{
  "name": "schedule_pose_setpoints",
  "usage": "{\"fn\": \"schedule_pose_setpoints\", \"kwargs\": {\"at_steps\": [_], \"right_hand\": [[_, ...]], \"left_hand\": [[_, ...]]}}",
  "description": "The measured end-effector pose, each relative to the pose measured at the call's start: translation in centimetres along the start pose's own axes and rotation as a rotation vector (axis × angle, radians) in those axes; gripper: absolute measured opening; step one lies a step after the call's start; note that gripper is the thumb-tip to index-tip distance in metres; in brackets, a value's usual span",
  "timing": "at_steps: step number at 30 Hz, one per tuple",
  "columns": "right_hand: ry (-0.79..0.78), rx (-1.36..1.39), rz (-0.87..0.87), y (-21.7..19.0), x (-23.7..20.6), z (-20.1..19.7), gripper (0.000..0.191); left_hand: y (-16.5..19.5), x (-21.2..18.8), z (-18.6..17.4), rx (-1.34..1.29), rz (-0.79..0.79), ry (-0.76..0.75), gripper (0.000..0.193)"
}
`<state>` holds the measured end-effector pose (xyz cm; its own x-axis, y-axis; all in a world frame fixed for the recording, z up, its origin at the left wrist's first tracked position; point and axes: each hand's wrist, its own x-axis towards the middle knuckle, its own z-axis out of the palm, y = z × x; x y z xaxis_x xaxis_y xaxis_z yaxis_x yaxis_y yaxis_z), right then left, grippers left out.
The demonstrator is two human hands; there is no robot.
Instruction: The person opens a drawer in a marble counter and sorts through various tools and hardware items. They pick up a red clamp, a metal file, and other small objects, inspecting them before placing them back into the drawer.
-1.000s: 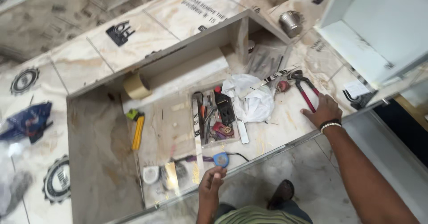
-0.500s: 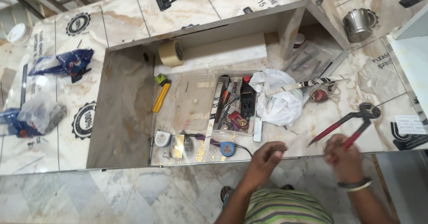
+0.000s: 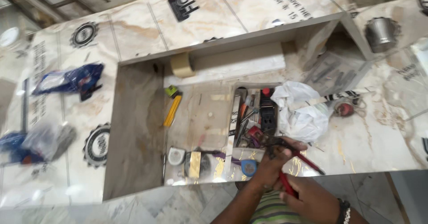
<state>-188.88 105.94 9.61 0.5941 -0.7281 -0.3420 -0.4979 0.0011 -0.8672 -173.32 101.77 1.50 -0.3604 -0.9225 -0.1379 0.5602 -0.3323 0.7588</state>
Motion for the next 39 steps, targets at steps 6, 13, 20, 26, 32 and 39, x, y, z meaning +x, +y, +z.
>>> {"fn": "schedule_pose_setpoints", "kwargs": {"at_steps": [6, 13, 20, 26, 32, 39], "right_hand": [[0.244, -0.101, 0.274, 3.8, 0.6, -9.4, 0.036], [0.773, -0.569, 0.344, 8.9, 6.1, -18.6, 0.083], [0.802, -0.164, 0.177, 12.4, 6.2, -21.6, 0.02], [0.526, 1.107, -0.238, 16.1, -0.7, -24.3, 0.014], [0.222, 1.125, -0.537, 14.0, -4.4, -27.2, 0.025], [0.047, 1.106, -0.557, 10.2, -3.0, -27.6, 0.029]], "left_hand": [[1.1, 1.2, -5.3, -0.202, 0.001, 0.152, 0.029], [3.8, 0.9, -6.4, -0.206, 0.088, 0.206, 0.025], [0.8, 3.2, -0.2, -0.127, 0.011, 0.27, 0.024], [-1.3, 6.2, 3.6, -0.084, -0.023, 0.207, 0.029], [-0.4, 10.6, 8.4, -0.022, -0.082, -0.011, 0.037], [0.3, 13.2, 11.5, 0.239, 0.0, -0.244, 0.058]]}}
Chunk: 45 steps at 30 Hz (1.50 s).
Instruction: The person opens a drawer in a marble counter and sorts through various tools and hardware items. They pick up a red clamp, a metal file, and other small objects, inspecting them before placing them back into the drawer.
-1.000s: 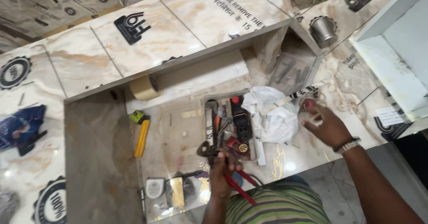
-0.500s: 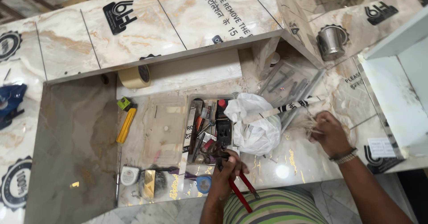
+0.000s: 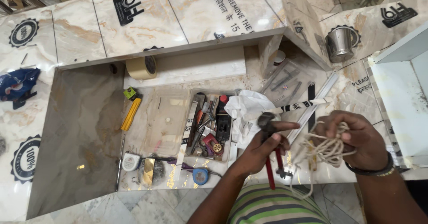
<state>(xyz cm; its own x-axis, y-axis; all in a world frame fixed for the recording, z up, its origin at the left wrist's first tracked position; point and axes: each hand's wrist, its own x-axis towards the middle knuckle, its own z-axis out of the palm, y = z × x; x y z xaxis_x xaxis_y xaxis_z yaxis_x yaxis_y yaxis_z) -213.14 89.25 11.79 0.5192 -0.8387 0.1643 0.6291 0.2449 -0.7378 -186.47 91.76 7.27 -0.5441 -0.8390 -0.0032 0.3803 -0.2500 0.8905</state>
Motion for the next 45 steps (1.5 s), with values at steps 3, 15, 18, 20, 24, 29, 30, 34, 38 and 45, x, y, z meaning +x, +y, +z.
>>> {"fn": "schedule_pose_setpoints", "kwargs": {"at_steps": [3, 15, 18, 20, 24, 29, 30, 34, 38, 45], "right_hand": [[0.012, -0.171, 0.0, 1.7, 1.1, 1.5, 0.029], [0.273, -0.819, 0.139, 6.8, 6.2, 7.1, 0.023], [-0.077, -1.299, 0.131, 11.7, 8.8, 12.1, 0.027], [-0.279, -1.473, 0.046, 14.3, 9.8, 15.5, 0.033], [-0.542, -1.606, -0.067, 16.0, 10.6, 20.0, 0.042], [-0.488, -1.316, 0.18, 13.4, 11.4, 18.4, 0.043], [-0.331, -1.341, 0.328, 13.5, 12.0, 17.3, 0.043], [-0.155, -1.56, 0.627, 16.4, 14.4, 12.0, 0.034], [-0.382, -1.659, 0.539, 22.2, 15.0, 9.3, 0.03], [-0.506, -2.052, 0.442, 26.4, 15.7, 11.4, 0.076]], "left_hand": [[-1.2, 0.8, 0.3, 0.045, -0.072, -0.062, 0.063], [-2.9, -6.7, -5.8, -0.651, 0.025, 0.118, 0.045], [-2.7, -8.6, -6.8, -0.879, -0.053, 0.29, 0.063], [-2.8, -10.7, -7.4, -1.015, -0.049, 0.307, 0.079], [-4.4, -15.5, -9.4, -1.025, 0.213, 0.212, 0.073], [-7.2, -19.8, -10.9, -1.034, 0.321, 0.325, 0.051], [-7.5, -20.4, -11.1, -1.035, 0.352, 0.342, 0.047], [-7.3, -22.0, -11.6, -1.084, 0.492, 0.275, 0.038], [-6.5, -23.1, -11.6, -1.102, 0.523, 0.381, 0.034], [-6.3, -23.7, -11.7, -1.139, 0.542, 0.336, 0.035]]}}
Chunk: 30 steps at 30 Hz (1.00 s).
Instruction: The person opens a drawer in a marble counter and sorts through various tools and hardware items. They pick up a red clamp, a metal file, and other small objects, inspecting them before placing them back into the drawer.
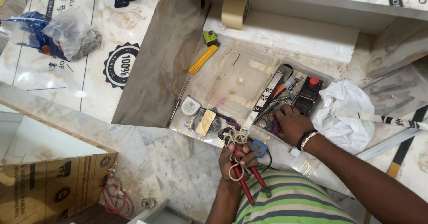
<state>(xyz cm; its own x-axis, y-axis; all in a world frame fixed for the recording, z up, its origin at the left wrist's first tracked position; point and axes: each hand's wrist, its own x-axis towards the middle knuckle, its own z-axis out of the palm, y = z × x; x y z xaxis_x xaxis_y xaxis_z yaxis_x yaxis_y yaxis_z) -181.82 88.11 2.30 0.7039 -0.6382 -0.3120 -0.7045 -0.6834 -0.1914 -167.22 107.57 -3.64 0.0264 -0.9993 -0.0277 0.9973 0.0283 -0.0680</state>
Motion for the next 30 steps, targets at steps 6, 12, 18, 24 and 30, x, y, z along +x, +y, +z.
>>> {"fn": "schedule_pose_setpoints", "kwargs": {"at_steps": [6, 12, 18, 24, 30], "right_hand": [[-0.155, 0.281, 0.124, 1.3, 0.1, -1.7, 0.078], [-0.178, 1.755, 0.169, 6.6, -1.3, -1.2, 0.069], [-0.122, 2.177, -0.089, 5.2, -4.4, -0.2, 0.072], [-0.037, 0.831, 0.039, -4.0, -6.7, -1.1, 0.098], [0.109, 0.533, -0.472, -5.0, -8.5, -4.7, 0.076]], "left_hand": [[0.6, 0.2, 0.0, 0.026, 0.014, -0.037, 0.034], [0.1, 0.8, 1.3, 0.127, 0.042, 0.026, 0.04], [-0.3, 2.5, 2.8, 0.196, -0.056, 0.071, 0.056], [-0.7, 2.8, 0.4, 0.06, -0.048, 0.022, 0.045], [-0.8, 2.6, 1.1, 0.133, -0.024, 0.216, 0.053]]}}
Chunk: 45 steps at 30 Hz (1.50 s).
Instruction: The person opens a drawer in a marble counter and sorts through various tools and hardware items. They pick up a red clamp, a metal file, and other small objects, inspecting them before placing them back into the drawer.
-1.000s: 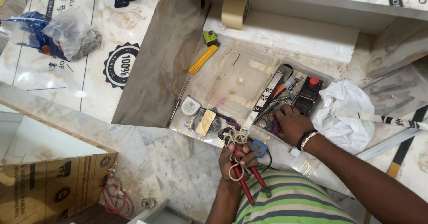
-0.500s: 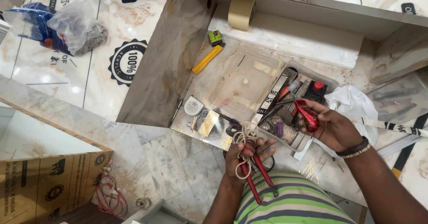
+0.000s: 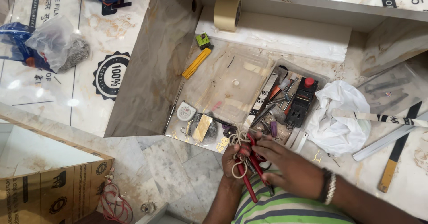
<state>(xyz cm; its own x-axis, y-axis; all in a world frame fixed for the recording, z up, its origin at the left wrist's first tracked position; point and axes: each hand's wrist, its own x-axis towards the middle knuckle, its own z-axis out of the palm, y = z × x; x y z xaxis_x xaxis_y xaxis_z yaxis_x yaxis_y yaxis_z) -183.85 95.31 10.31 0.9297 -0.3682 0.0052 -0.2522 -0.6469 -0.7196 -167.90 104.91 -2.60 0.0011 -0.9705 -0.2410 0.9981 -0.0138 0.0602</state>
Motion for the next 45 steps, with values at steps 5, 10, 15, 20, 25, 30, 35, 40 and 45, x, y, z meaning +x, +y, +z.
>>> {"fn": "schedule_pose_setpoints", "kwargs": {"at_steps": [5, 10, 15, 20, 25, 30, 35, 40, 45], "right_hand": [[0.029, 0.037, 0.895, 7.2, 2.5, -4.4, 0.04], [0.109, -0.552, 0.619, 13.5, 4.0, -5.3, 0.063], [0.088, -0.698, 0.714, 13.0, 5.8, -3.1, 0.09], [0.09, -0.721, 0.762, 11.7, 6.9, -2.5, 0.073], [0.147, -0.496, 0.714, 11.9, 7.0, -4.3, 0.054], [0.338, -0.207, 0.686, 11.5, 7.2, -5.4, 0.059], [0.374, -0.2, 0.768, 11.2, 7.4, -4.8, 0.053], [0.373, -0.685, 0.638, 11.0, 7.9, -2.6, 0.073], [0.376, -0.36, 0.658, 11.8, 7.4, -3.8, 0.072]], "left_hand": [[0.3, -0.4, 0.4, -0.031, -0.059, -0.158, 0.059], [-0.4, 0.0, -0.4, -0.06, -0.007, -0.047, 0.056], [-0.3, 0.0, -0.4, -0.083, 0.02, -0.05, 0.053], [0.0, 0.1, -0.8, -0.108, -0.001, -0.103, 0.046], [-0.1, 0.7, -1.2, -0.086, -0.064, -0.151, 0.051], [0.3, 0.7, -0.2, -0.126, -0.066, -0.169, 0.06], [0.5, 0.5, 0.5, -0.073, -0.075, -0.159, 0.05], [0.1, 0.5, -0.1, -0.093, -0.104, -0.169, 0.046], [-0.1, 0.1, -0.8, -0.152, -0.041, -0.225, 0.043]]}}
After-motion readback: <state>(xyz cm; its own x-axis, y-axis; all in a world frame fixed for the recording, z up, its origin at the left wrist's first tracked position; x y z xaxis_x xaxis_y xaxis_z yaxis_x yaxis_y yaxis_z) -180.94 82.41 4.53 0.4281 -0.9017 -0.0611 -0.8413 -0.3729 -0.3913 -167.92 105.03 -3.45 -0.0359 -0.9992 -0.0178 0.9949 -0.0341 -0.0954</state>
